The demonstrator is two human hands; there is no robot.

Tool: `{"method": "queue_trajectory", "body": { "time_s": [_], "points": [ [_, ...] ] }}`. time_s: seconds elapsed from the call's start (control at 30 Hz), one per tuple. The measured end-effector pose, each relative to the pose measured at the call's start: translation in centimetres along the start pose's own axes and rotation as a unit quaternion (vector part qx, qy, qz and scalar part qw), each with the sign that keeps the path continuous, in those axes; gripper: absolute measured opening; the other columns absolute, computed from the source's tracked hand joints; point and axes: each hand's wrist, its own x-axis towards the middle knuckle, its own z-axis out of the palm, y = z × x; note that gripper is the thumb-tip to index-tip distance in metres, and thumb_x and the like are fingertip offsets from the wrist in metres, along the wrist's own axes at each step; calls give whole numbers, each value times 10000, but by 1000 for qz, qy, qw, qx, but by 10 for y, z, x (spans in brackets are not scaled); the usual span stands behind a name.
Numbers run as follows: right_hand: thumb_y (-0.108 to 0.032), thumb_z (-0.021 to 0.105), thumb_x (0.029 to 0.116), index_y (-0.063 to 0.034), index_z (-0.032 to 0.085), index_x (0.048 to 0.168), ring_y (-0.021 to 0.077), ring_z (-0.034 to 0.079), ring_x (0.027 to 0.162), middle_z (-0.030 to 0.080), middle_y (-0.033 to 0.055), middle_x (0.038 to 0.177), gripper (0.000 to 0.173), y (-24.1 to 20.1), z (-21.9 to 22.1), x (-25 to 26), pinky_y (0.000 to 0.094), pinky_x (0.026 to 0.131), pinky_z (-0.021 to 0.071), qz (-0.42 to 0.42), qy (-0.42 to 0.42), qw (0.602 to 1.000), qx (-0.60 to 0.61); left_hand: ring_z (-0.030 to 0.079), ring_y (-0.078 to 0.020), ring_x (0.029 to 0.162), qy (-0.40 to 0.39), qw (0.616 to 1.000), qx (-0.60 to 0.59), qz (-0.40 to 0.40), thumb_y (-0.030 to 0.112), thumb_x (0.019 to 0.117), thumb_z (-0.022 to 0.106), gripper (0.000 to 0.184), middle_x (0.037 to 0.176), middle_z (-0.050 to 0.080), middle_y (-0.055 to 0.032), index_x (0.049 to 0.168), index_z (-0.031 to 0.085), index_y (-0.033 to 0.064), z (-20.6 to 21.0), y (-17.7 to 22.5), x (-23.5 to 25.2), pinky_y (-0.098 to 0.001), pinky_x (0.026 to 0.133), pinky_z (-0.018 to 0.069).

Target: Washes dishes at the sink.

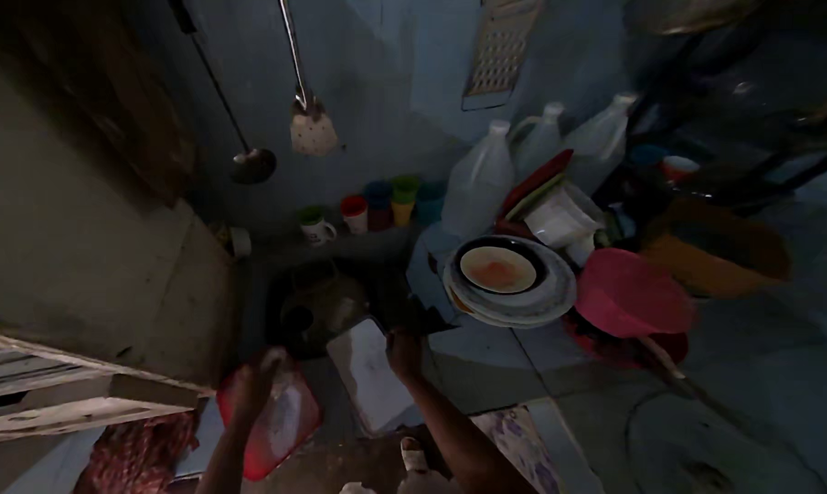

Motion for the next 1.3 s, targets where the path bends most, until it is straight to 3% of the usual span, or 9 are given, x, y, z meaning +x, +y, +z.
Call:
{"method": "queue_trajectory", "body": {
  "time_s": [0.1, 0.2, 0.33, 0.43, 0.53, 0.77, 0.9, 1.1, 1.3],
  "points": [
    [-246, 399, 1094, 1, 579, 1378, 340, 544, 1339, 612, 211, 1379, 418, -12, -7, 10, 516, 1165, 342, 46, -59, 997, -19, 650, -288, 1164, 55, 983, -165, 60, 174, 1026, 624, 408, 1269, 653, -244, 1357, 574, -59, -22, 45, -16, -451, 1034, 510],
    [-252, 437, 1078, -9, 574, 1395, 386, 544, 1325, 595, 237, 1385, 422, -17, -25, 23, 557, 1101, 405, 45, -147, 987, -48, 673, -126, 1013, -10, 958, -273, 84, 158, 1035, 594, 373, 1192, 673, -159, 1349, 568, -42, -7, 82, -11, -315, 910, 571],
    [-238, 496, 1060, -15, 556, 1417, 401, 531, 1331, 566, 236, 1419, 425, -11, -35, 29, 570, 1083, 422, 38, -192, 980, -37, 643, -270, 1177, -124, 972, -174, 93, 168, 1031, 610, 397, 1293, 640, -237, 1354, 577, -60, 64, 106, 16, -411, 1035, 517],
    [-244, 474, 1057, -65, 611, 1377, 394, 587, 1266, 625, 215, 1349, 391, -14, -30, 30, 587, 1032, 465, 52, -168, 983, -45, 388, -353, 1482, -156, 970, 2, 188, 267, 1061, 537, 466, 1571, 446, -200, 1473, 538, 48, 142, 99, 24, -475, 1229, 307],
    [-257, 468, 1062, -87, 600, 1391, 395, 607, 1232, 641, 214, 1314, 393, -7, -27, 32, 582, 1004, 484, 36, -161, 985, -45, 192, -361, 1571, -119, 960, 87, 237, 270, 1045, 524, 594, 1684, 268, -150, 1586, 378, 72, 187, 109, 11, -515, 1281, 164],
    [-209, 530, 1031, -35, 556, 1408, 411, 616, 1197, 631, 239, 1293, 416, 1, -34, 27, 562, 979, 505, -4, -193, 978, -83, 163, -356, 1579, -93, 979, 159, 88, 296, 1091, 401, 571, 1692, 213, -190, 1606, 319, 65, 189, 134, 52, -490, 1284, 163],
    [-206, 465, 1068, -70, 561, 1433, 391, 627, 1200, 654, 208, 1293, 401, 3, -29, 23, 556, 998, 501, 1, -164, 986, -43, 263, -294, 1560, -91, 975, 108, 169, 311, 1095, 417, 536, 1666, 319, -132, 1578, 397, 80, 195, 128, 35, -434, 1255, 279],
    [-196, 470, 1053, -44, 547, 1406, 391, 634, 1190, 656, 219, 1271, 392, -6, -36, 25, 556, 971, 509, 19, -197, 977, -82, 176, -373, 1573, -82, 976, 179, 92, 321, 1106, 364, 558, 1682, 235, -204, 1594, 343, 51, 177, 117, 43, -534, 1276, 151],
    [-236, 389, 1084, -70, 557, 1409, 390, 636, 1193, 669, 216, 1254, 402, -3, -32, 28, 569, 979, 498, 3, -176, 981, -82, 258, -378, 1550, -61, 962, 156, 218, 313, 1075, 453, 558, 1651, 330, -186, 1562, 415, 42, 197, 95, -36, -525, 1261, 220]
  ]
}}
